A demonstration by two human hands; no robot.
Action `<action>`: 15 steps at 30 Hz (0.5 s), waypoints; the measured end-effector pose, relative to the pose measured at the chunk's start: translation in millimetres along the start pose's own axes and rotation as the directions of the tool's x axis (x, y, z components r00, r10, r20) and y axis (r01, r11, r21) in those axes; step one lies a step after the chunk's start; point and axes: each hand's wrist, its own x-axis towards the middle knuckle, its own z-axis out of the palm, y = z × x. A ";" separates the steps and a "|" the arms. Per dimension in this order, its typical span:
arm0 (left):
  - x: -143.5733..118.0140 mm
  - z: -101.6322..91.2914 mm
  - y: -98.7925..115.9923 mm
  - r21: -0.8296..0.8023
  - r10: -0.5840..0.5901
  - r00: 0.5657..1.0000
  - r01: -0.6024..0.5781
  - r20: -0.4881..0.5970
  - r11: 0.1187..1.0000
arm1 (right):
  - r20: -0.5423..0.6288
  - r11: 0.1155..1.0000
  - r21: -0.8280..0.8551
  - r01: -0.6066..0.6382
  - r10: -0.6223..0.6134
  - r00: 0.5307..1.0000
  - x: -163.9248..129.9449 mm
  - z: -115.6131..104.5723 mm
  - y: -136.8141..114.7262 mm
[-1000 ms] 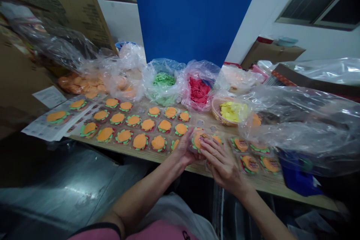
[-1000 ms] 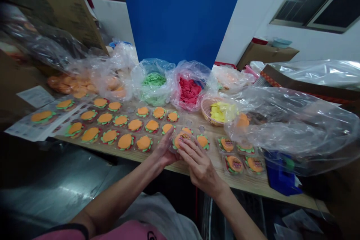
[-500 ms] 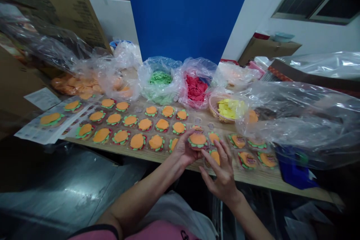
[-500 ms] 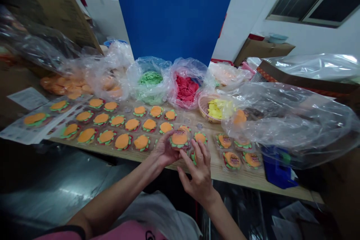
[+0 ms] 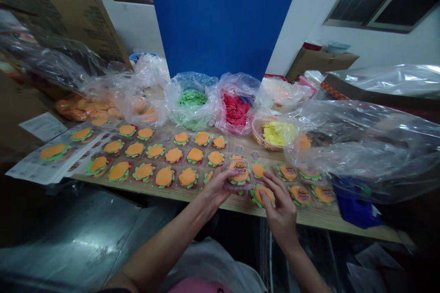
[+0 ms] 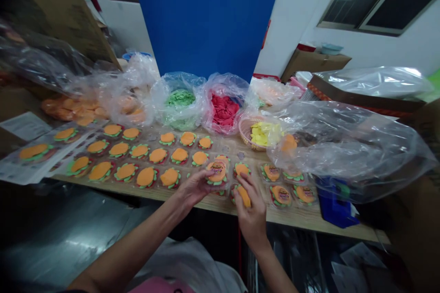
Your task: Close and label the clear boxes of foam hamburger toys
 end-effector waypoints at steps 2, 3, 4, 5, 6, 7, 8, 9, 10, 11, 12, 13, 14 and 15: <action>-2.5 -2.4 -4.7 0.074 0.009 0.996 -0.016 0.087 0.997 | 0.065 0.947 0.184 -0.264 0.256 0.965 12.8 -0.3 1.8; -4.2 -3.2 -7.5 0.109 0.007 0.992 -0.021 0.127 0.994 | 0.130 0.892 0.267 -0.366 0.343 0.930 19.2 0.2 2.2; -6.0 -3.7 -10.1 0.144 0.006 0.988 -0.028 0.152 0.989 | 0.191 0.835 0.331 -0.439 0.396 0.898 24.9 1.0 2.5; -7.9 -3.8 -12.5 0.178 0.007 0.986 -0.037 0.165 0.983 | 0.233 0.794 0.372 -0.481 0.421 0.876 29.2 2.0 2.8; -9.8 -3.7 -14.6 0.209 0.010 0.985 -0.046 0.171 0.977 | 0.256 0.772 0.393 -0.499 0.429 0.866 31.8 3.2 3.1; -11.5 -3.6 -16.4 0.238 0.010 0.984 -0.053 0.179 0.970 | 0.262 0.765 0.398 -0.506 0.433 0.862 32.7 4.4 3.6; -12.8 -3.5 -18.0 0.258 0.016 0.981 -0.066 0.192 0.964 | 0.251 0.768 0.394 -0.505 0.438 0.863 31.9 5.7 4.3; -13.9 -3.5 -19.4 0.272 0.020 0.978 -0.077 0.210 0.959 | 0.233 0.773 0.389 -0.501 0.444 0.865 29.6 6.8 5.4; -14.6 -3.6 -20.5 0.283 0.023 0.973 -0.090 0.230 0.955 | 0.218 0.775 0.391 -0.497 0.447 0.868 26.4 7.7 6.6; -15.0 -3.7 -21.4 0.295 0.027 0.969 -0.102 0.247 0.950 | 0.206 0.771 0.404 -0.493 0.448 0.870 22.7 8.2 8.1; -15.3 -4.0 -22.0 0.309 0.030 0.965 -0.112 0.259 0.944 | 0.198 0.761 0.425 -0.490 0.451 0.870 19.1 8.1 9.6; -15.5 -4.2 -22.3 0.322 0.032 0.963 -0.121 0.268 0.939 | 0.192 0.750 0.446 -0.489 0.453 0.871 16.0 7.4 11.0; -15.8 -4.4 -22.2 0.336 0.032 0.961 -0.127 0.274 0.933 | 0.194 0.740 0.460 -0.491 0.456 0.869 13.8 5.8 12.1; -16.2 -4.5 -21.7 0.350 0.034 0.959 -0.135 0.280 0.927 | 0.208 0.731 0.463 -0.501 0.460 0.863 12.9 3.4 12.9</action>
